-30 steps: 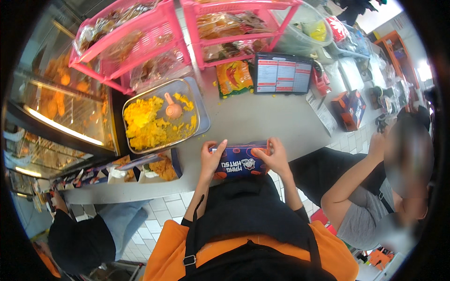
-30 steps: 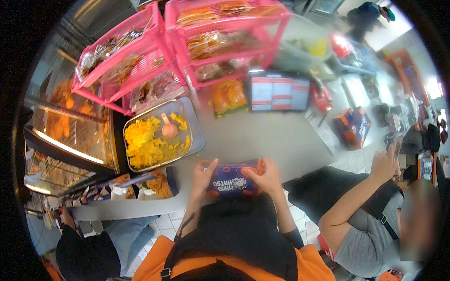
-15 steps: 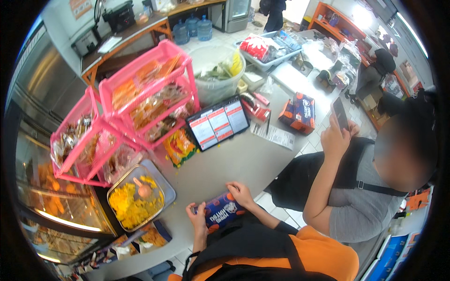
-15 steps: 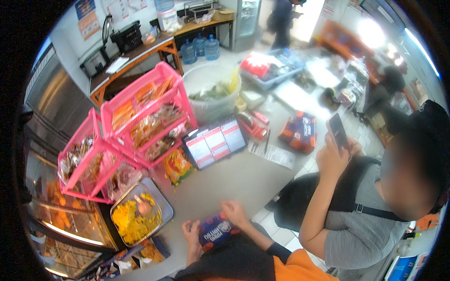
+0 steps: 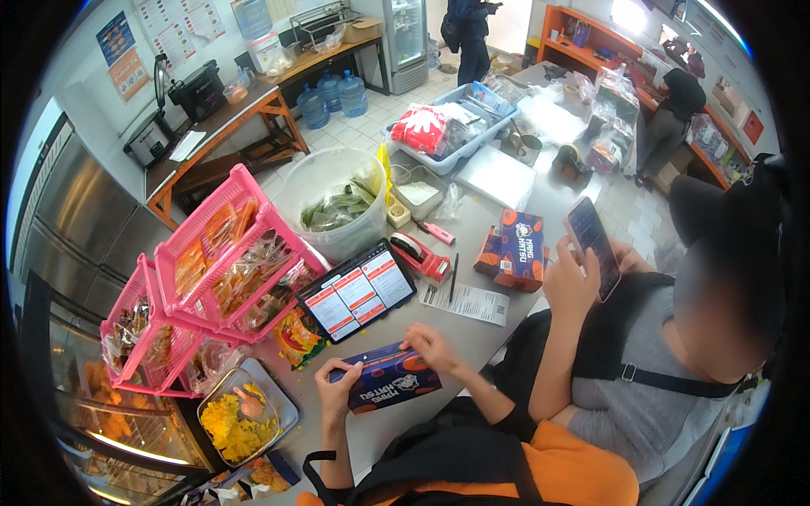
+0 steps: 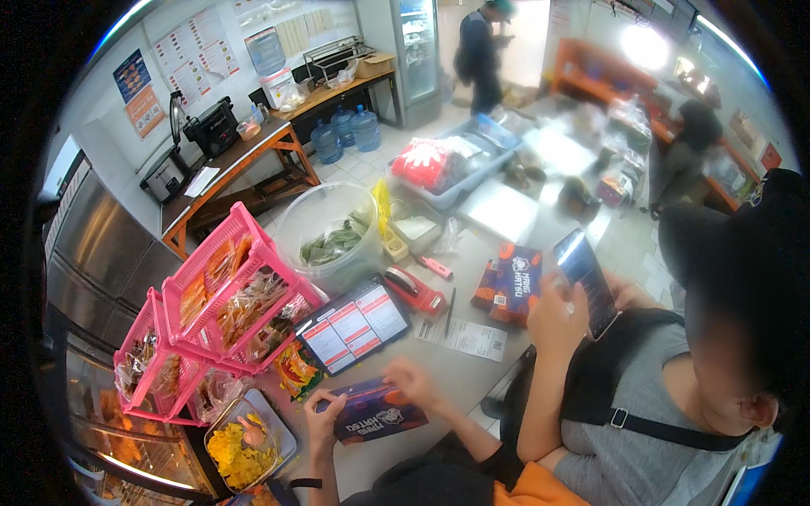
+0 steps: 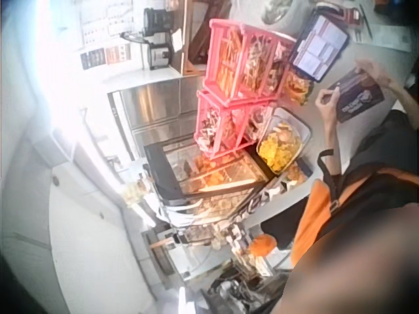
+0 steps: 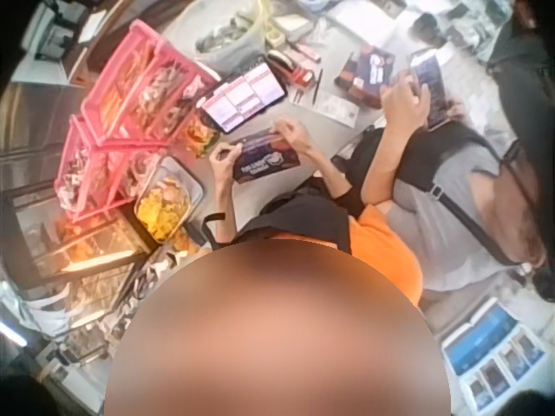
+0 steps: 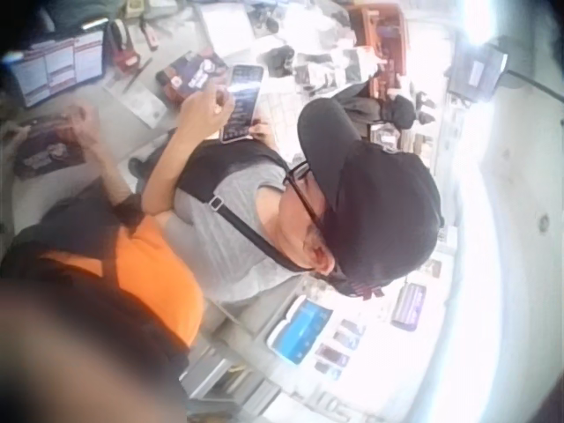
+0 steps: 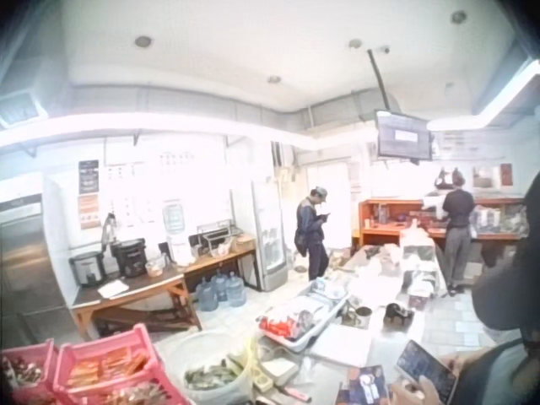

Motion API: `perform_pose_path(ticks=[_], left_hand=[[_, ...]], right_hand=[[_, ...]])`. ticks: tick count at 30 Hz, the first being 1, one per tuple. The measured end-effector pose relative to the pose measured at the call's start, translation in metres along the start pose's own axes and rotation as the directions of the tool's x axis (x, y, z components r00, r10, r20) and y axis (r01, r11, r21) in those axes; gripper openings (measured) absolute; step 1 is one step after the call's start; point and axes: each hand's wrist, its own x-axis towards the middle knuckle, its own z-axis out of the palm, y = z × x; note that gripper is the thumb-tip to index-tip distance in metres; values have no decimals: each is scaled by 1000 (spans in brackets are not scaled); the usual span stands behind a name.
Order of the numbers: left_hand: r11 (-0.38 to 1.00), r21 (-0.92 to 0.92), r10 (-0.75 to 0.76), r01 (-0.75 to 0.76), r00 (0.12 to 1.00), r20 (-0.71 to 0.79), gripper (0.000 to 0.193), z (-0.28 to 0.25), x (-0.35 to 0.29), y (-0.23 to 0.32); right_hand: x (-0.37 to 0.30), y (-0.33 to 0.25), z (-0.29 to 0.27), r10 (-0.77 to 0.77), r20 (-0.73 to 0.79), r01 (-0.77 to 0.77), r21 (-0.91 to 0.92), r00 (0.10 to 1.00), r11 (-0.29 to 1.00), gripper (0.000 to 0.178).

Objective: The person assembles food boxes by scooping yellow rice into containers, adding fried chicken pieces, and including a small bag of green vegetables. They repeatedly open and close the boxes and hand them to a coworker.

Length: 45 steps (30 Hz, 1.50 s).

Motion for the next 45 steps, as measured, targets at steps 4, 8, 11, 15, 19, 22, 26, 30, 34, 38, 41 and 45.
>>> perform_pose_path(ticks=[4, 8, 11, 15, 19, 22, 26, 30, 34, 38, 41, 45], left_hand=[[998, -63, -22, 26, 998, 66, 18, 15, -3, 2], [990, -127, -39, 57, 989, 142, 18, 18, -9, 0], [990, -123, -50, 74, 980, 194, 18, 18, -12, -2], [992, -111, -30, 54, 978, 208, 21, 25, -6, 1], [998, -23, 57, -52, 939, 340, 29, 39, 13, 13], [985, 78, 98, -154, 873, 477, 28, 51, 28, 26], [987, 44, 97, -156, 786, 611, 25, 74, 42, 41], [986, 72, 50, -151, 677, 735, 25, 106, 51, 53], [989, -14, 100, -150, 587, 803, 27, 133, 59, 47], [991, -16, 106, -136, 686, 720, 29, 167, 70, 29], [972, -155, -113, 174, 934, 338, 30, 229, 69, 8], [829, -357, -394, 431, 902, 175, 32, 330, 74, -18]], right_hand=[[71, 33, -59, -205, -460, 19, -375, 864, 927, 29], [132, 48, -115, -60, -278, -156, -689, 959, 707, 27], [145, 52, -140, 391, -10, -385, -205, 920, 900, 23], [125, 84, -153, 303, 66, -287, 559, 951, 778, 18], [120, 108, -145, 104, -275, -209, -389, 956, 897, 14], [110, 66, -135, 54, -403, -289, -550, 914, 783, 17], [52, -34, -120, 207, 369, -252, 79, 906, 964, 24], [24, -61, -113, 338, 726, -257, -225, 599, 940, 44], [-16, -13, -116, 526, 720, -616, -174, 452, 768, 30], [-67, 13, -139, 320, 319, -410, 275, 892, 869, 38], [-64, -7, -199, 175, 65, -135, 894, 982, 427, 58], [4, -32, -260, 103, -573, 115, 332, 813, 936, 75]])
